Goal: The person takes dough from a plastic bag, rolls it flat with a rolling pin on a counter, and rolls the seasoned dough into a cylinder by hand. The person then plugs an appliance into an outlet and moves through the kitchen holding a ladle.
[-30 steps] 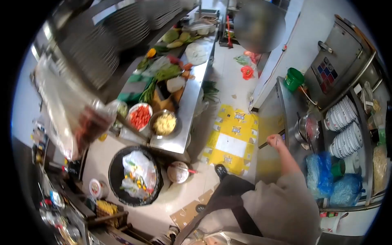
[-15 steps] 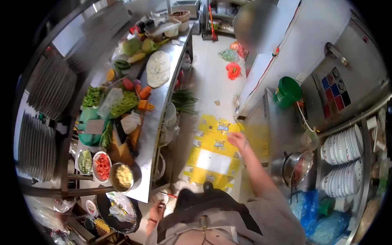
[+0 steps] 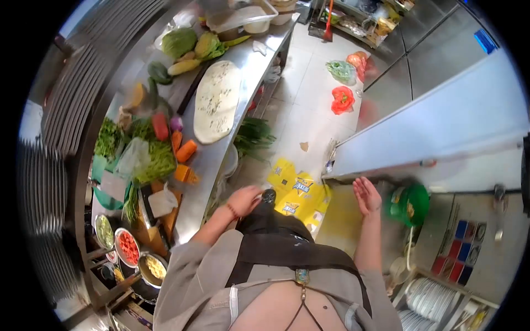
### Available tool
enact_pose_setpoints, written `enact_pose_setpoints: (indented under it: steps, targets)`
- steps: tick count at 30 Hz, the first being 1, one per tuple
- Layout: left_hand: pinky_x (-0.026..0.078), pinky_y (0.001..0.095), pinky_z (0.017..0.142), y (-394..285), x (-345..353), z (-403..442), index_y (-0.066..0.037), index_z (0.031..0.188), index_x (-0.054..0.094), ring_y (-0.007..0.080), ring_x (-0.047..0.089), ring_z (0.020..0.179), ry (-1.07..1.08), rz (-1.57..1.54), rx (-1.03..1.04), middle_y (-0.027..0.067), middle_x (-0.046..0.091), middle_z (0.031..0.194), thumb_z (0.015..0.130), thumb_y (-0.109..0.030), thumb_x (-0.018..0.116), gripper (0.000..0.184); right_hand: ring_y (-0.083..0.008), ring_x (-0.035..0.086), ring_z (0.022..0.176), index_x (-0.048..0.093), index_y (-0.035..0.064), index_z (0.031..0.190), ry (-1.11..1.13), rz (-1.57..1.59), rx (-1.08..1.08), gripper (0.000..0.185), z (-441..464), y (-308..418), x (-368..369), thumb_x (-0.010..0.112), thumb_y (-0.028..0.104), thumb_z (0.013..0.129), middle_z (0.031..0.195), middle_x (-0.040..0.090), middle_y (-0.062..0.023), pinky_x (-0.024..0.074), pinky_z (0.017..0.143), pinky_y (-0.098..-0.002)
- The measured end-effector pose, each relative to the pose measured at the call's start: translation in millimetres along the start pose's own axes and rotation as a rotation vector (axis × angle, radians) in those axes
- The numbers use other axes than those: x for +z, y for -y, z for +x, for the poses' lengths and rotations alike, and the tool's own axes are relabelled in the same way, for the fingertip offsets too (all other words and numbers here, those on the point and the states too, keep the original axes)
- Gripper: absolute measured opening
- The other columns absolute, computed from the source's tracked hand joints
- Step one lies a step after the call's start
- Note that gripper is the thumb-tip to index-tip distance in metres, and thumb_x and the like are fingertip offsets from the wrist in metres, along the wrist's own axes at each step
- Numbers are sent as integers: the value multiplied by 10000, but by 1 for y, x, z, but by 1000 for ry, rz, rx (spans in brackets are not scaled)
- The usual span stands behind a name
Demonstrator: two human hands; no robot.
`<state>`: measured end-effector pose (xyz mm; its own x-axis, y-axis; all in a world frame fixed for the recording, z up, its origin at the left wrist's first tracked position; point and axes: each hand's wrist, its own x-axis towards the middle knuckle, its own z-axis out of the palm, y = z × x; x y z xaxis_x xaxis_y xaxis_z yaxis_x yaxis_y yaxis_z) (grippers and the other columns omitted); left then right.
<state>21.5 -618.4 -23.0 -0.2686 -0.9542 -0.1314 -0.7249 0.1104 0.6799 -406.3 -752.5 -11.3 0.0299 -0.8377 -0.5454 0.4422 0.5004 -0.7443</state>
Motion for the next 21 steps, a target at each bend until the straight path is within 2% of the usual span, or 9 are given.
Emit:
enact_pose_setpoints:
  steps: [2, 4, 5, 8, 11, 14, 15, 18, 21]
  targets:
    - [490, 418, 768, -31, -30, 99, -78, 1102, 583, 350, 590, 890, -41, -49, 117, 150, 596, 973, 835, -115, 595, 270, -257, 618, 984, 579, 15, 1138, 55, 134, -5, 271, 35, 24, -8, 597, 155, 906, 1069, 636, -134, 511, 856, -335]
    - [493, 403, 757, -56, -51, 196, -82, 1112, 589, 335, 593, 874, -33, -257, 249, 141, 601, 970, 848, -128, 598, 268, -242, 588, 958, 580, 12, 1067, -64, 175, -50, 212, 72, 54, 19, 581, 144, 902, 988, 626, -112, 490, 831, -332]
    - [494, 395, 751, -62, -59, 235, -84, 1117, 592, 328, 595, 866, -23, -361, 318, 137, 604, 969, 855, -135, 599, 268, -246, 595, 949, 584, 12, 1057, -22, 205, -66, 200, 92, 63, 22, 576, 137, 901, 988, 628, -111, 493, 828, -337]
    - [498, 389, 746, -63, -80, 352, -107, 1120, 601, 309, 606, 858, 156, -111, 417, 119, 609, 979, 862, -135, 589, 259, -256, 599, 940, 586, 12, 1050, -22, 320, -68, 192, 179, 81, 29, 575, 129, 899, 988, 630, -110, 496, 853, -351]
    - [506, 389, 739, -37, -98, 452, -113, 1102, 622, 302, 614, 853, 143, -71, 340, 108, 625, 944, 861, -133, 597, 244, -280, 617, 951, 598, 11, 1056, -75, 426, 23, 185, 287, 104, 34, 574, 112, 903, 1009, 643, -143, 521, 838, -361]
    - [518, 379, 740, 1, -117, 538, -65, 1081, 626, 300, 626, 835, 96, -121, 221, 134, 623, 925, 833, -90, 622, 248, -286, 614, 948, 590, -11, 1061, -142, 500, 45, 197, 412, 155, 54, 571, 107, 904, 995, 641, -146, 519, 841, -363]
    - [516, 379, 748, 3, -133, 563, -63, 1079, 621, 297, 628, 839, 99, -130, 180, 133, 626, 938, 848, -100, 609, 234, -292, 613, 950, 581, -20, 1070, -85, 521, 2, 212, 456, 175, 61, 574, 111, 903, 1000, 635, -147, 516, 851, -372]
    - [518, 361, 750, -6, -188, 635, -43, 1076, 617, 281, 637, 817, 37, -169, 162, 130, 631, 944, 857, -99, 603, 226, -297, 611, 954, 566, -21, 1089, -124, 406, 34, 230, 546, 283, 143, 577, 112, 901, 1035, 623, -152, 513, 863, -377]
    - [516, 328, 747, -16, -236, 718, -20, 1083, 614, 252, 639, 794, -105, -340, 137, 128, 633, 934, 856, -84, 608, 236, -296, 600, 999, 551, -17, 1111, 87, 363, 41, 248, 648, 368, 206, 581, 108, 899, 1066, 607, -163, 507, 878, -377]
